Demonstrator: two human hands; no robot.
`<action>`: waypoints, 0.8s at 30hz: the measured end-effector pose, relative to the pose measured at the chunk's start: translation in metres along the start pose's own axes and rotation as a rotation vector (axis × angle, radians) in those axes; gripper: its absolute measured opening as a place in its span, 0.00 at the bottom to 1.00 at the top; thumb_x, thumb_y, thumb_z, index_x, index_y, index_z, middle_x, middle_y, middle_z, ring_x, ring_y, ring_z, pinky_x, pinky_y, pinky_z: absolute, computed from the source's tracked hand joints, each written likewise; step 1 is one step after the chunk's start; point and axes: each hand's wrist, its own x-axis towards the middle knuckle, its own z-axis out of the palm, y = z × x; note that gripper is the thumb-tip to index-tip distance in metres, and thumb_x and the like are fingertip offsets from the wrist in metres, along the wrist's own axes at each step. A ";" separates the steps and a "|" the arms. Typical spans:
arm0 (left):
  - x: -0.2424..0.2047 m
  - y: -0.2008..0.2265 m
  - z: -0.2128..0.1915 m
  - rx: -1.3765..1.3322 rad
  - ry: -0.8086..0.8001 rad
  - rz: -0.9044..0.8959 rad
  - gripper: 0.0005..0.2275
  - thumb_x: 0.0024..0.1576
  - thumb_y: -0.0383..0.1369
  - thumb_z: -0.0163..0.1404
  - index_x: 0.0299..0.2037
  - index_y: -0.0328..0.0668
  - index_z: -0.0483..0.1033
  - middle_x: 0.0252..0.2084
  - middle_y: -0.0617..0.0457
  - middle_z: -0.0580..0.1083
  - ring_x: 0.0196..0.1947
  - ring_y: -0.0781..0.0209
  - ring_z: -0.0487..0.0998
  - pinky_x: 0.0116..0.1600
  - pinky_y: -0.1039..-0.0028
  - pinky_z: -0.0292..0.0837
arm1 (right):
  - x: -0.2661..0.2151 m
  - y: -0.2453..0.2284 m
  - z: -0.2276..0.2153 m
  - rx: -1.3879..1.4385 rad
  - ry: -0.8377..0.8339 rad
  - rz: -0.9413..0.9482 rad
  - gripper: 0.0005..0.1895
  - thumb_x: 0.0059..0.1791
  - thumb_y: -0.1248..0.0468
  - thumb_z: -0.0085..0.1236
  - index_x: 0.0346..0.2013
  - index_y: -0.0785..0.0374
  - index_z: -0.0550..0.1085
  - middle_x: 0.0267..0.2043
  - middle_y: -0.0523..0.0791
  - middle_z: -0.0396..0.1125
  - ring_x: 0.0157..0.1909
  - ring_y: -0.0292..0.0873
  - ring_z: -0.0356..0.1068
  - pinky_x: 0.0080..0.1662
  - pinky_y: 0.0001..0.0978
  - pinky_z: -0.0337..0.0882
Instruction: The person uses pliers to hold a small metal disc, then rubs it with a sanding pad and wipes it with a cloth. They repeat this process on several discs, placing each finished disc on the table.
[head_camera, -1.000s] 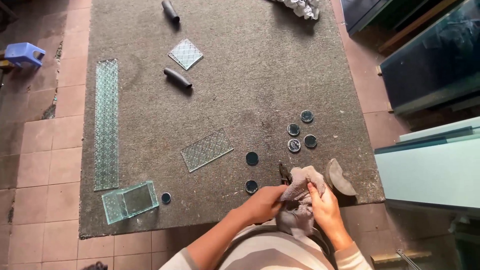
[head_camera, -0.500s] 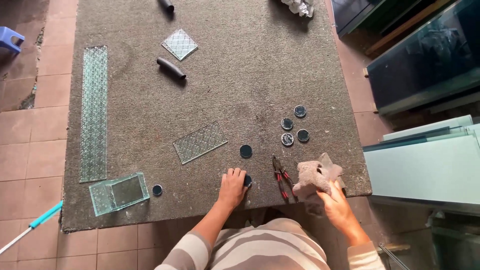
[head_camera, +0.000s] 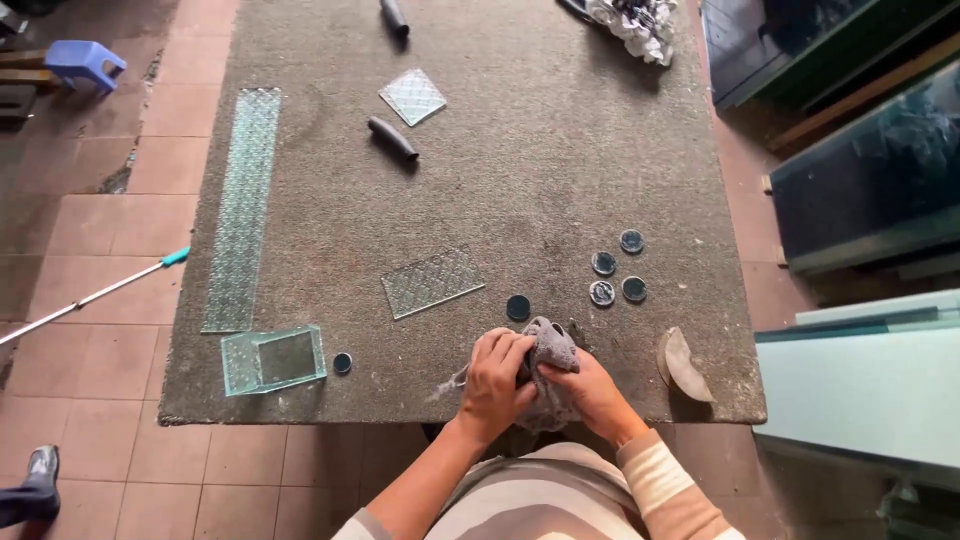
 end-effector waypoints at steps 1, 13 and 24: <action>0.003 0.004 -0.009 0.010 0.009 -0.002 0.28 0.46 0.30 0.60 0.60 0.33 0.75 0.54 0.41 0.77 0.60 0.39 0.72 0.66 0.48 0.67 | 0.001 -0.001 0.005 -0.005 -0.012 -0.002 0.30 0.46 0.66 0.71 0.63 0.70 0.77 0.54 0.53 0.79 0.51 0.45 0.76 0.54 0.39 0.76; 0.005 -0.037 0.005 -1.250 -0.074 -0.762 0.23 0.70 0.34 0.47 0.76 0.45 0.68 0.74 0.53 0.70 0.63 0.62 0.76 0.56 0.67 0.85 | 0.003 -0.055 0.040 -0.504 -0.115 -0.344 0.14 0.54 0.57 0.64 0.46 0.65 0.85 0.40 0.41 0.79 0.40 0.35 0.73 0.44 0.31 0.79; 0.033 -0.025 -0.037 -0.755 0.196 -0.850 0.14 0.73 0.33 0.50 0.32 0.46 0.76 0.27 0.60 0.74 0.28 0.69 0.69 0.33 0.74 0.65 | -0.018 -0.069 0.078 -0.064 -0.207 -0.078 0.38 0.45 0.75 0.66 0.71 0.70 0.73 0.65 0.52 0.76 0.62 0.46 0.74 0.65 0.36 0.72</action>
